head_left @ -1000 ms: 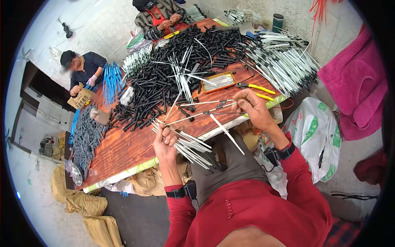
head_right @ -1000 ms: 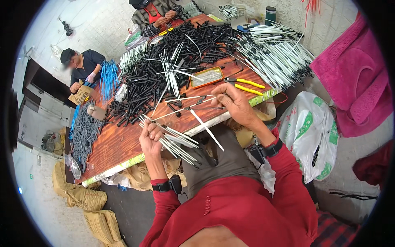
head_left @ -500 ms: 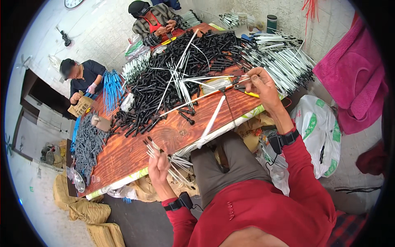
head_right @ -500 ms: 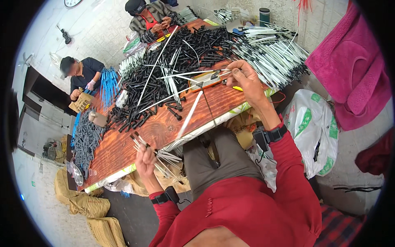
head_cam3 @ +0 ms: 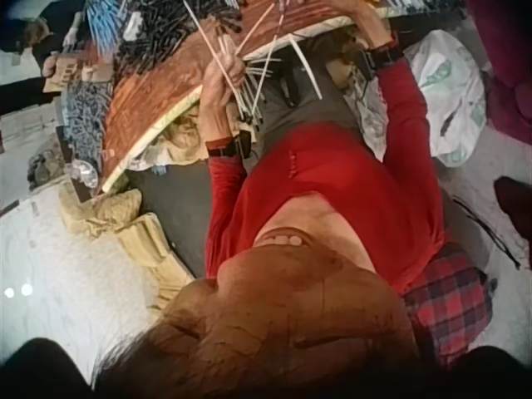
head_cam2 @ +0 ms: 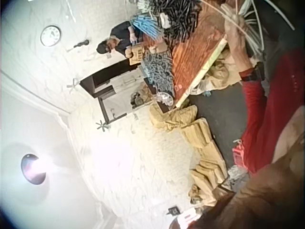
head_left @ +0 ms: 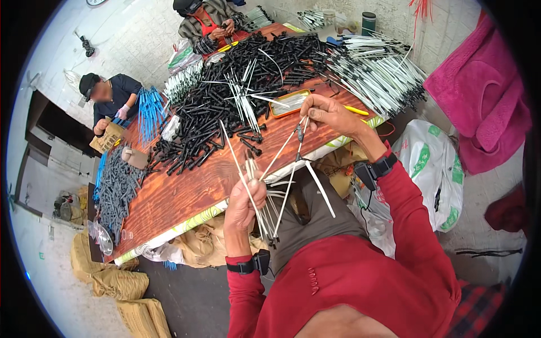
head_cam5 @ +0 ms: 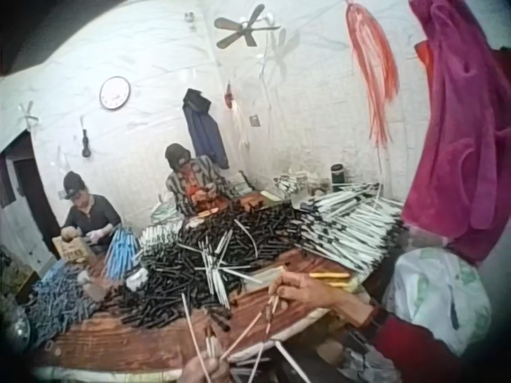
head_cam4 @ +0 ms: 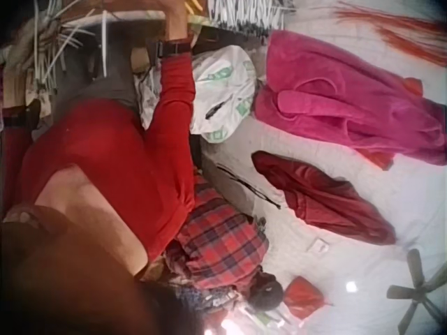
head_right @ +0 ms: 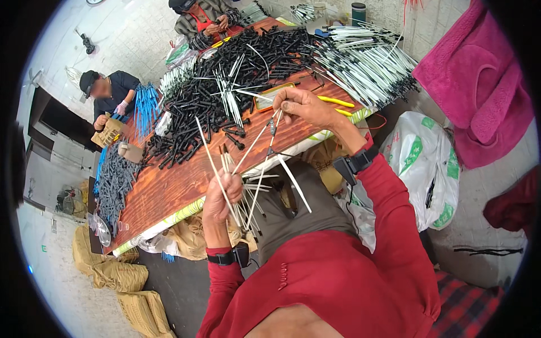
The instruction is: Grouping and sorting thin white rods at a manufacturing workbench.
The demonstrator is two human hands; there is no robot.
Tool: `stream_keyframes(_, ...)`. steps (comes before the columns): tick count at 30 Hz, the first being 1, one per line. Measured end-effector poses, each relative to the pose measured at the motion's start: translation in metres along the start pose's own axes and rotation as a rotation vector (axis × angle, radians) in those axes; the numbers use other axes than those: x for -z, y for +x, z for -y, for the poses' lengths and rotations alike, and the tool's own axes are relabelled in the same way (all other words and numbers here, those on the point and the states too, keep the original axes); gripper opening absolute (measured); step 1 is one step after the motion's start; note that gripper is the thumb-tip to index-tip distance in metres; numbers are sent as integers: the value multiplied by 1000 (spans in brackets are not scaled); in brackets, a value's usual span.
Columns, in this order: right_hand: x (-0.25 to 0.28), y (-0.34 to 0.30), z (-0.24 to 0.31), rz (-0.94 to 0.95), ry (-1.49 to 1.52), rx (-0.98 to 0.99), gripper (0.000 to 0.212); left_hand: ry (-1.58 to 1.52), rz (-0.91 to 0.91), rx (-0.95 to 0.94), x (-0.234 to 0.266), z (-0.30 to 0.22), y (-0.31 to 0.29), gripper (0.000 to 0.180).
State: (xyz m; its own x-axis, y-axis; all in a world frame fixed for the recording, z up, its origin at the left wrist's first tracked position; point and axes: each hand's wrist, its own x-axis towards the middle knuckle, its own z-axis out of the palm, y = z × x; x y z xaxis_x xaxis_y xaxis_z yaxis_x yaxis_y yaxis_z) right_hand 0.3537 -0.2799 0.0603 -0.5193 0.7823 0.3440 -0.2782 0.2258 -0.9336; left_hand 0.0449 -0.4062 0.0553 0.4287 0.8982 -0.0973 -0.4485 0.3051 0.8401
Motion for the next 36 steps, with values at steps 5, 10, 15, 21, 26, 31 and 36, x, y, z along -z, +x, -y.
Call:
stream_keyframes(5, 2, -2, -13, 10, -22, 4, 15, 210, 71, 135, -21, 12, -3, 20)
stream_keyframes(10, -11, 16, -17, -103, -282, 94, 19, 158, -8, 56, -31, 29, 3, 16)
stream_keyframes(15, -38, 2, 6, -422, -834, 282, 24, -202, -166, -91, -26, 26, 23, 13)
stream_keyframes(21, -79, -49, -8, -136, -809, 86, 28, -305, -214, -156, -9, 28, 55, 14)
stream_keyframes(26, -99, -56, -36, -232, -902, 198, 27, -353, -165, -169, -2, 22, 61, 14)
stream_keyframes(31, -86, -48, -61, -266, -963, 173, 26, -342, -134, -172, -11, 27, 65, 15)
stream_keyframes(36, -85, -39, -63, -257, -1029, 262, 20, -384, -167, -180, -3, 24, 71, 17)
